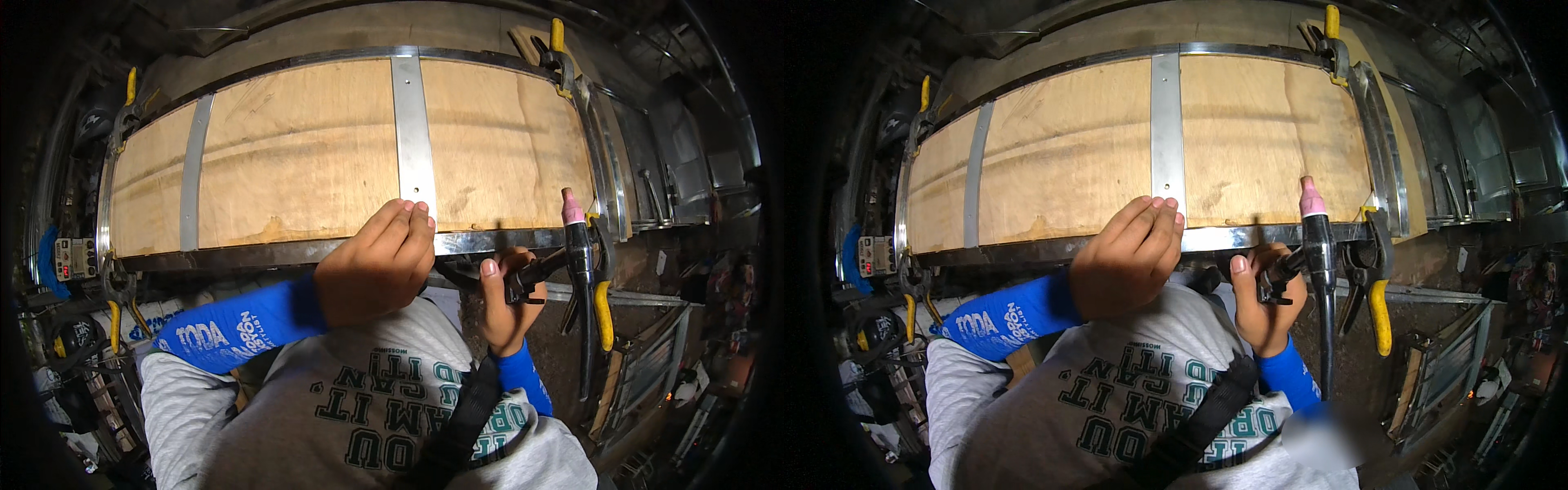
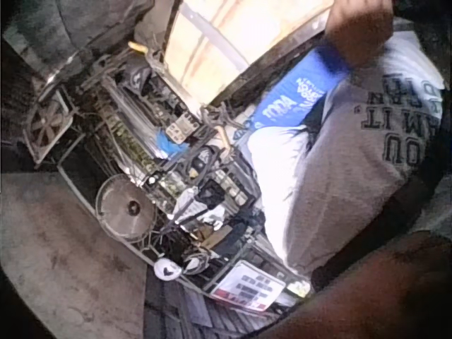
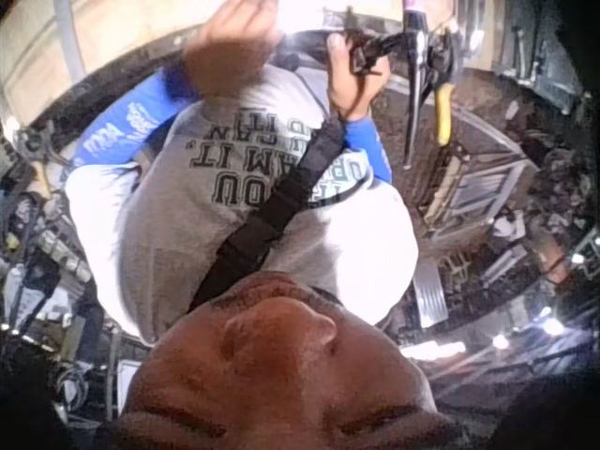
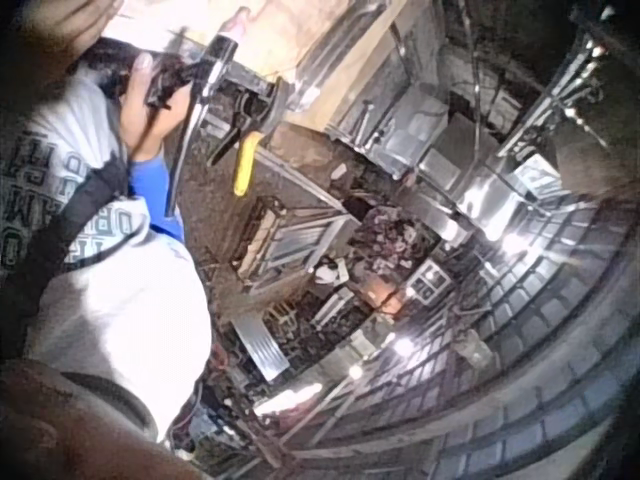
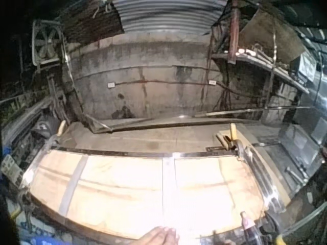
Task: The person positions a metal strip on a wooden board and uses a handheld welding torch to tack weld the strip in place. They repeatedly adjust the strip and apply short welds along its length.
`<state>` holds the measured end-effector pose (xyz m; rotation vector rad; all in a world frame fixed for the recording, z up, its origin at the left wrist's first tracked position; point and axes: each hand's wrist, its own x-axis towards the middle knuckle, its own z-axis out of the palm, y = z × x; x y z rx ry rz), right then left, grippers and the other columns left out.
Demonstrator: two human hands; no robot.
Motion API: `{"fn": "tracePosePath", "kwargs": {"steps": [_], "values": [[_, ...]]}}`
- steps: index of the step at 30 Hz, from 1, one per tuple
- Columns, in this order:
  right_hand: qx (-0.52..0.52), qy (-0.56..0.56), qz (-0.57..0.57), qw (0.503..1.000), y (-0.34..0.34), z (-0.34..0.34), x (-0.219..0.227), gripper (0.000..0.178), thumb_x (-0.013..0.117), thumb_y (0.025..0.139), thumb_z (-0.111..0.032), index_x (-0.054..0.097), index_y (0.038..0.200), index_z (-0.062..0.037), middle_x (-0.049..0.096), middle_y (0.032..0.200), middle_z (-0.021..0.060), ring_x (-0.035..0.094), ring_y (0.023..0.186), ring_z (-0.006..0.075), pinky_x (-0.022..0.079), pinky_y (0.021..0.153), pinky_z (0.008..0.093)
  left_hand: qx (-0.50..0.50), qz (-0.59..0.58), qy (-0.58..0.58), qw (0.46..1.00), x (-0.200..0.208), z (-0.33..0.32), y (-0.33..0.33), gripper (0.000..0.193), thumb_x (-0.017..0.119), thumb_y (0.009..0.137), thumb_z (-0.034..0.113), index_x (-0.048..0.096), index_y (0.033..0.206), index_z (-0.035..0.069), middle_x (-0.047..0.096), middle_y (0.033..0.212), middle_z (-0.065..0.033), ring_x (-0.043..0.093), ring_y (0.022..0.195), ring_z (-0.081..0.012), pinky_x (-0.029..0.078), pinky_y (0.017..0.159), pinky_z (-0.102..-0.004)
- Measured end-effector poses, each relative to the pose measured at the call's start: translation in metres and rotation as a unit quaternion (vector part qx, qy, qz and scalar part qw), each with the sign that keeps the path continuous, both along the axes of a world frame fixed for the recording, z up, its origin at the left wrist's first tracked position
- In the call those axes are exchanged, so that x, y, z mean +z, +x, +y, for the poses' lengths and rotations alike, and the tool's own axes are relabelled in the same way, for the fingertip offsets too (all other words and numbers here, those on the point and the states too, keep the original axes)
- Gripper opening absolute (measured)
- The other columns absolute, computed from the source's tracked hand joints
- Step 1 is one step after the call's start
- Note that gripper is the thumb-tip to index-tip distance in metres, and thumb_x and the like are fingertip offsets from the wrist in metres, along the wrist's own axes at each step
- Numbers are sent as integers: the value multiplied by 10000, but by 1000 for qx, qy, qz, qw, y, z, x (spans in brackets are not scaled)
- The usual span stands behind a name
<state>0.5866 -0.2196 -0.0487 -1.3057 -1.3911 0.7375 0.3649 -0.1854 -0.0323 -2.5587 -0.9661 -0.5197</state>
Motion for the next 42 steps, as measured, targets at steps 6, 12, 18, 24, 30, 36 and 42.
{"fn": "tracePosePath", "kwargs": {"steps": [6, 12, 18, 24, 30, 36, 42], "values": [[4, -14, 3, 1000, 5, -2, -2, 179, 726, 954, -39, 573, 864, -20, 569, 782, 29, 518, 708, 104, 441, 651, 278, 18, 24, -21, 999, 8, -3, 9, 367, 608, 869, 137, 709, 1103, -127, 705, 1129, -234, 699, 1081, -330, 558, 1040, -400], [-20, -76, 82, 994, 2, -10, -9, 218, 749, 969, -87, 574, 853, -31, 581, 735, 17, 546, 630, 94, 474, 579, 267, 6, 78, 4, 997, 13, -3, 3, 391, 609, 857, 150, 711, 1112, -128, 700, 1161, -244, 690, 1105, -328, 538, 1062, -403], [-40, -78, 322, 943, -40, -12, -52, 272, 784, 936, -2, 515, 928, -43, 665, 890, 61, 666, 750, 155, 608, 786, 323, -25, -12, -60, 998, 11, 3, -6, 472, 608, 837, 159, 669, 1207, -129, 657, 1272, -282, 639, 1223, -369, 476, 1124, -461], [-100, 28, 307, 946, -75, -3, -65, 238, 796, 936, -16, 569, 1008, -33, 674, 975, 62, 625, 870, 109, 519, 792, 260, -34, 64, -20, 997, 12, 6, -3, 405, 615, 835, 154, 677, 1124, -123, 651, 1239, -294, 643, 1172, -385, 504, 1073, -469], [-142, 24, 337, 930, -93, 0, -49, 137, 675, 1012, 26, 610, 1132, 10, 678, 1064, 82, 651, 942, 122, 544, 860, 279, -63, 29, 38, 997, 0, 11, -1, 312, 627, 888, 143, 690, 1054, -114, 663, 1165, -274, 657, 1082, -366, 541, 999, -440], [-163, 22, 355, 920, -92, 0, -59, 239, 754, 956, 6, 528, 925, -65, 603, 907, 18, 565, 818, 87, 474, 746, 256, -63, 49, 43, 996, -1, 11, -3, 320, 617, 909, 148, 695, 1074, -114, 666, 1138, -258, 653, 1067, -350, 540, 981, -424], [-170, 17, 340, 925, -90, -1, -58, 263, 754, 959, 9, 510, 927, -83, 577, 911, 10, 556, 827, 92, 464, 758, 258, -79, 21, 56, 995, -5, 14, -2, 306, 622, 886, 145, 701, 1046, -104, 671, 1115, -241, 659, 1052, -334, 540, 953, -406]]}}
